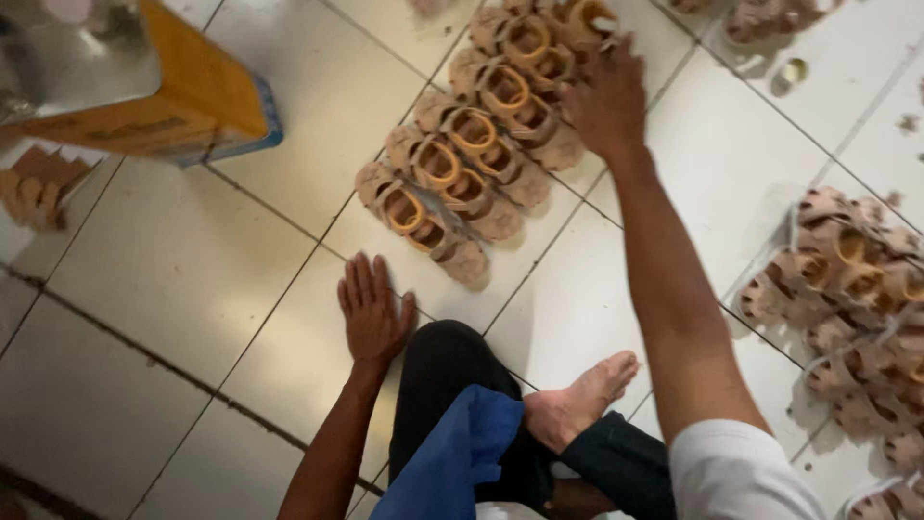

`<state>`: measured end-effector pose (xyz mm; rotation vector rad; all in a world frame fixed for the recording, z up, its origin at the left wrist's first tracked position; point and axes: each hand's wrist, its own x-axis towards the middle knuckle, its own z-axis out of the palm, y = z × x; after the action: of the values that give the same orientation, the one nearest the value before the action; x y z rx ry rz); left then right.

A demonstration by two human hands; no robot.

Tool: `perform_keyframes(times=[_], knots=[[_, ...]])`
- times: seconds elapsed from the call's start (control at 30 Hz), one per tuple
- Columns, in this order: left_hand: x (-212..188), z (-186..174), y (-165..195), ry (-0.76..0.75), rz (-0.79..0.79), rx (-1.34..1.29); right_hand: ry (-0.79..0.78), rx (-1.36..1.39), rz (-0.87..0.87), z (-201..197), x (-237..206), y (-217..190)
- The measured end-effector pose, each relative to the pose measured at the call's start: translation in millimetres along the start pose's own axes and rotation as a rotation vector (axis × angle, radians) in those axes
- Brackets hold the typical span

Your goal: The person sits on the floor and glues small flower-shaped decorations onto the straps of children's sandals, pressing each decoration in place by hand. They then arrange the finished sandals in rows on the floor, handling them one at a time.

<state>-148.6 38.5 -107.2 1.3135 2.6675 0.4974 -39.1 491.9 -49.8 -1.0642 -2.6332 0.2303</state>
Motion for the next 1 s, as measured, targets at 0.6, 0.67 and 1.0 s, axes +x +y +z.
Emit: perform_keyframes(times=[0.6,0.67,1.0], knots=[[17.2,6.7,19.5,0.008,-0.015,-0.033,-0.265,0.017,-0.263,3.8,-71.1,-69.8],[20.2,7.3,21.8,0.006,-0.014,0.001,-0.271,0.023,-0.278,5.4,-78.2,-79.1],[36.5,30.9,19.0,0.002,0.005,-0.032,-0.257,0.098,-0.384,4.1,-114.6,-149.2]])
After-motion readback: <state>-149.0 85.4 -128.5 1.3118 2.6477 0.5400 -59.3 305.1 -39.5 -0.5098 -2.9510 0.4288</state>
